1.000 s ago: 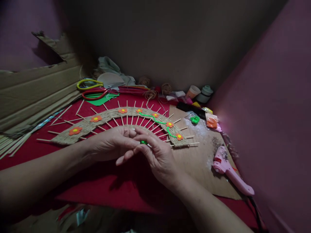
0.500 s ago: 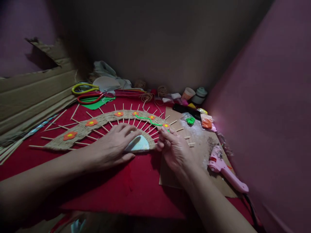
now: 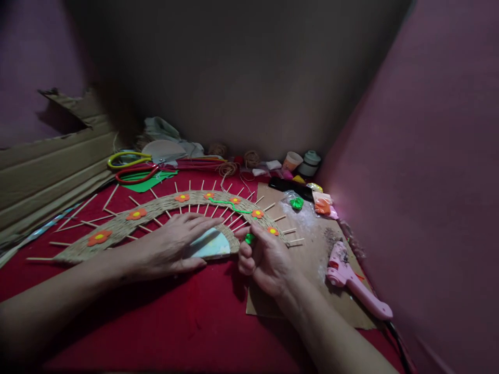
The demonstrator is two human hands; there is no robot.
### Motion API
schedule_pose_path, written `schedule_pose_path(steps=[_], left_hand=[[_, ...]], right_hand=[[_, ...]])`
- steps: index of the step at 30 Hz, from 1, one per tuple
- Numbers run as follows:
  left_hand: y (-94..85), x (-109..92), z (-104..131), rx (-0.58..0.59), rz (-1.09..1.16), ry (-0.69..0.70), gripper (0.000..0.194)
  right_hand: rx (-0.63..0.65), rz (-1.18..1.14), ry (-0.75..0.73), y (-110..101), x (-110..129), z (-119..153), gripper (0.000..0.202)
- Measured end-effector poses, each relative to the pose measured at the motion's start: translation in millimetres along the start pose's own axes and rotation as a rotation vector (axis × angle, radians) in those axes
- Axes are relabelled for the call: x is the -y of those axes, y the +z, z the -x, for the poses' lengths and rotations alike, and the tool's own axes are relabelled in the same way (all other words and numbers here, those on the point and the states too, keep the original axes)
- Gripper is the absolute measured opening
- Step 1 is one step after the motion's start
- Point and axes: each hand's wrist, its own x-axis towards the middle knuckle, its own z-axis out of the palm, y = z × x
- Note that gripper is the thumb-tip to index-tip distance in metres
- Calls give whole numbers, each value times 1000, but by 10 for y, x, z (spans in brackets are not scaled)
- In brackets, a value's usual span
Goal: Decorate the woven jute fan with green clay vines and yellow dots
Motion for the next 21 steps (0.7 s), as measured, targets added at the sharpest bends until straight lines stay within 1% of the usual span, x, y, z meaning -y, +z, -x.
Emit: schedule_pose_path(steps=[4,9,14,18,21], left_hand=[[-4,21,-5,8,35,34,67],[12,-45,2,-31,23,65,60],[16,-88,10,-54,-4,88,57],[24,-33,-9,-70,-71,82,60],[27,44,-59,-140,-169,83,56]], right_hand=[[20,38,8,-6,-1,7,19],[64,58,-37,-5,-13,4,24],[141,128,-117,-8,-73,-8,20],[148,153,-95,16,-110,-1,25],[141,147,-108,44,-107,13,26]])
